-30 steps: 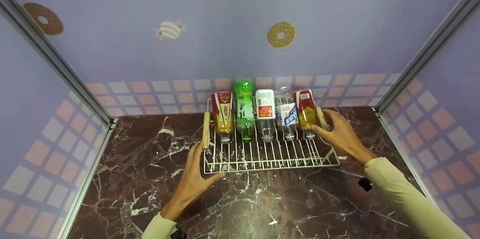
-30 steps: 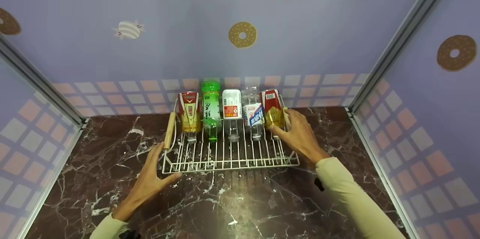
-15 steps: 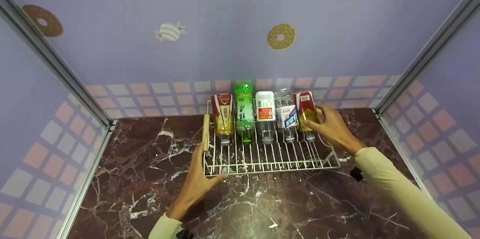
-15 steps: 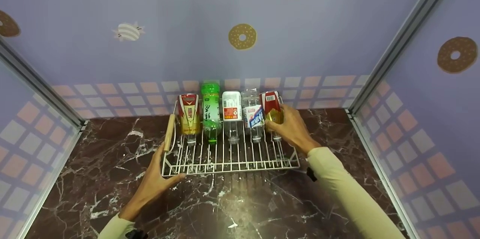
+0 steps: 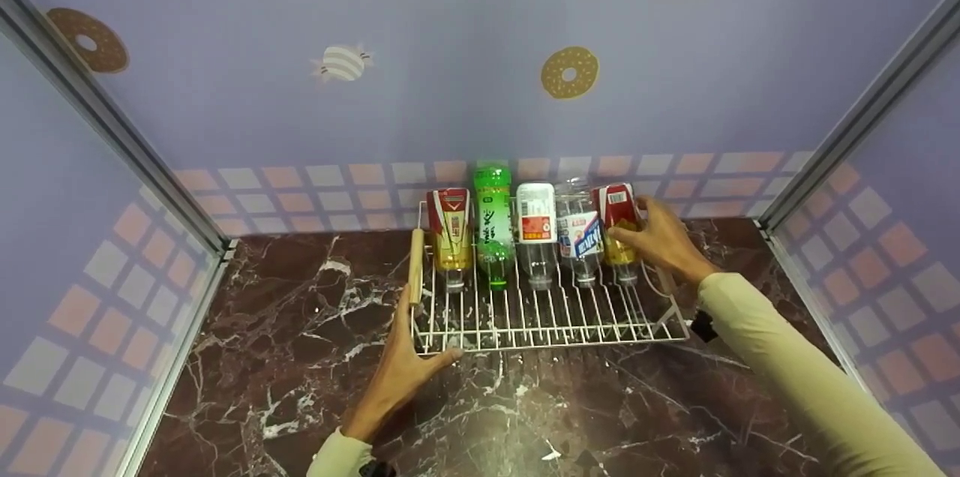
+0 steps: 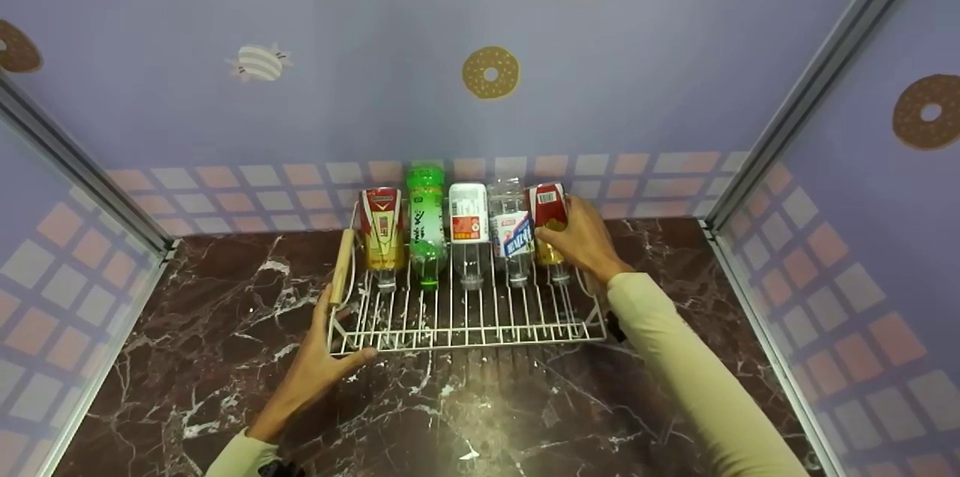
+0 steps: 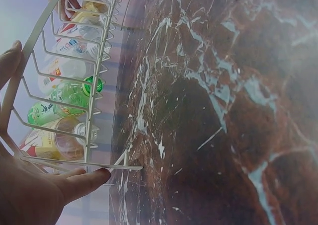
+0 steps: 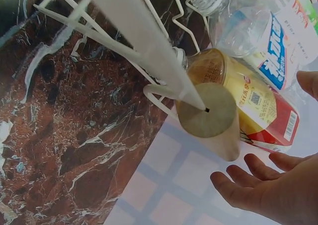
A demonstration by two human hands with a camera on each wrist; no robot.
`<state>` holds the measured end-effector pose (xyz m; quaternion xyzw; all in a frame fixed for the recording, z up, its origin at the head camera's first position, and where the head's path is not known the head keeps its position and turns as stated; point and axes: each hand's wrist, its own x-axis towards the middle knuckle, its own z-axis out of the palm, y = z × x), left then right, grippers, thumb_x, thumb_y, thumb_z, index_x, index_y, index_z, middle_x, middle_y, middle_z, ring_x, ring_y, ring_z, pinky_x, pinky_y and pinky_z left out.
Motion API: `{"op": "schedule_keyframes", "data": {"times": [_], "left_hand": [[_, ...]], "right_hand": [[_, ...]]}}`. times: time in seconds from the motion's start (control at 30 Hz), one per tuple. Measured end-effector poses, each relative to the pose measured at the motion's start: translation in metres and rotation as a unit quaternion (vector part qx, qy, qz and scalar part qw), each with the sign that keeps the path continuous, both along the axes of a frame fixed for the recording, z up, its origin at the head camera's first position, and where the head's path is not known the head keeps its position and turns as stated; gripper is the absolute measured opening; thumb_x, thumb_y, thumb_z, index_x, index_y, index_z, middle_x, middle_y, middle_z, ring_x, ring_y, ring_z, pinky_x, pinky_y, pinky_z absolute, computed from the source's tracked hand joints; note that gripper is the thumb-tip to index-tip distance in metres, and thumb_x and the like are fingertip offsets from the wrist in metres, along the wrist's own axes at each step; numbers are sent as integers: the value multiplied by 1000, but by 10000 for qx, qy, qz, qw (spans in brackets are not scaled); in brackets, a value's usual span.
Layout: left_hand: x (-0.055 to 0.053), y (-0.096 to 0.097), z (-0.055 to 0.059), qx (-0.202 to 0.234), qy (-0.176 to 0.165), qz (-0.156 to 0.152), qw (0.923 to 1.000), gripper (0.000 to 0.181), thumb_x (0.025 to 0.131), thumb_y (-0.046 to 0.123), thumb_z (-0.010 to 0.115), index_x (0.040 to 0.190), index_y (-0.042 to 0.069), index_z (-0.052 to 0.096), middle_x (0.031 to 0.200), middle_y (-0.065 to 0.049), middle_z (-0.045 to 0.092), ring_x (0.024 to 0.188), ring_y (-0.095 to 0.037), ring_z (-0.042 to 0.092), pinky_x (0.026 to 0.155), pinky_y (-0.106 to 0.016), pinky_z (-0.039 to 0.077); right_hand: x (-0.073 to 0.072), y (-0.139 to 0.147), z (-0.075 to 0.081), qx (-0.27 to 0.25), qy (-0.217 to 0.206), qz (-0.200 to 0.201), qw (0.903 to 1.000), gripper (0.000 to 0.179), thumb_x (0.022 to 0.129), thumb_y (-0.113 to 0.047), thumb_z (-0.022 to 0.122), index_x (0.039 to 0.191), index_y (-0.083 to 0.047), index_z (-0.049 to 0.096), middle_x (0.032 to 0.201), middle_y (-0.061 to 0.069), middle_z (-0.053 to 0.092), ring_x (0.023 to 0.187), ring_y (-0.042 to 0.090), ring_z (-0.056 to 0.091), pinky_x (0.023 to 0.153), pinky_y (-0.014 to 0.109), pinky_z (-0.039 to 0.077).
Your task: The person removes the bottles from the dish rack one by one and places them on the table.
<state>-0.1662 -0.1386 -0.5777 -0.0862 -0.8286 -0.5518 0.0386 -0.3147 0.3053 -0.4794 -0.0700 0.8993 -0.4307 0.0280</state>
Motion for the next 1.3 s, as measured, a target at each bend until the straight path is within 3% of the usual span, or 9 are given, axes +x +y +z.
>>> {"op": "schedule_keyframes", "data": {"times": [0.17, 0.33, 0.5, 0.57, 0.73, 0.83, 0.93, 1.13, 1.3], "left_hand": [[1, 3, 1, 112, -188, 44, 9998, 139, 83, 36, 99, 177, 12, -1, 180, -30, 7, 160, -55, 28, 123, -81, 22], [2, 4, 1, 107, -231, 73, 9997, 139, 83, 43, 97, 177, 13, -1, 180, -29, 7, 160, -55, 26, 123, -82, 20], [3, 6, 2, 164, -302, 57, 9994, 138, 84, 46, 95, 177, 17, -3, 181, -22, 3, 162, -54, 20, 125, -79, 19], [4, 7, 3, 196, -309, 52, 9993, 138, 84, 45, 95, 177, 17, -3, 181, -23, 6, 161, -53, 23, 125, -79, 21], [4, 7, 2, 192, -294, 66, 9994, 137, 85, 45, 95, 177, 17, -2, 179, -27, 14, 157, -52, 35, 123, -80, 23], [4, 6, 1, 204, -321, 65, 9993, 138, 84, 45, 95, 177, 18, -2, 179, -28, 12, 157, -52, 36, 123, -80, 24], [3, 5, 0, 217, -315, 66, 9992, 138, 84, 45, 96, 178, 17, -2, 179, -31, 12, 157, -52, 38, 122, -81, 27], [3, 3, 0, 110, -344, 54, 9993, 139, 84, 46, 97, 178, 19, -2, 176, -34, 19, 155, -51, 41, 117, -83, 34], [3, 2, 2, 175, -339, 59, 9993, 138, 84, 41, 97, 178, 19, -2, 177, -33, 18, 155, -49, 42, 118, -83, 33]], "right_hand": [[-8, -2, -5, -70, 101, 42, 9999, 79, 100, -19, 81, 159, 11, 40, 150, 36, 56, 132, 52, 61, 112, 64, 55], [-14, -4, -8, -4, 330, 98, 9994, 59, 96, -11, 83, 143, 10, 55, 134, 32, 67, 118, 46, 67, 104, 58, 60], [-15, -6, -10, 199, 514, 112, 9984, 42, 92, -6, 86, 125, 4, 64, 114, 24, 73, 99, 36, 69, 88, 45, 62], [-15, -7, -12, 305, 564, 105, 9979, 36, 91, -5, 87, 118, 3, 67, 107, 22, 74, 91, 34, 69, 81, 41, 62], [-13, -6, -18, 643, 569, -35, 9963, 43, 88, -10, 91, 120, 4, 65, 105, 23, 73, 87, 35, 69, 80, 45, 64], [-12, -6, -20, 921, 555, -184, 9940, 51, 87, -15, 93, 123, 4, 63, 107, 23, 70, 89, 35, 68, 83, 49, 63], [-12, -5, -20, 1071, 546, -233, 9925, 48, 87, -17, 93, 120, 3, 65, 104, 22, 70, 86, 34, 67, 77, 47, 62], [-13, -4, -19, 855, 470, -306, 9948, 38, 88, -14, 89, 113, 3, 66, 98, 20, 71, 79, 30, 66, 67, 38, 61], [-12, -5, -10, 595, 636, -311, 9957, 32, 91, -14, 87, 110, 1, 66, 95, 16, 69, 78, 27, 63, 67, 35, 58]]}}
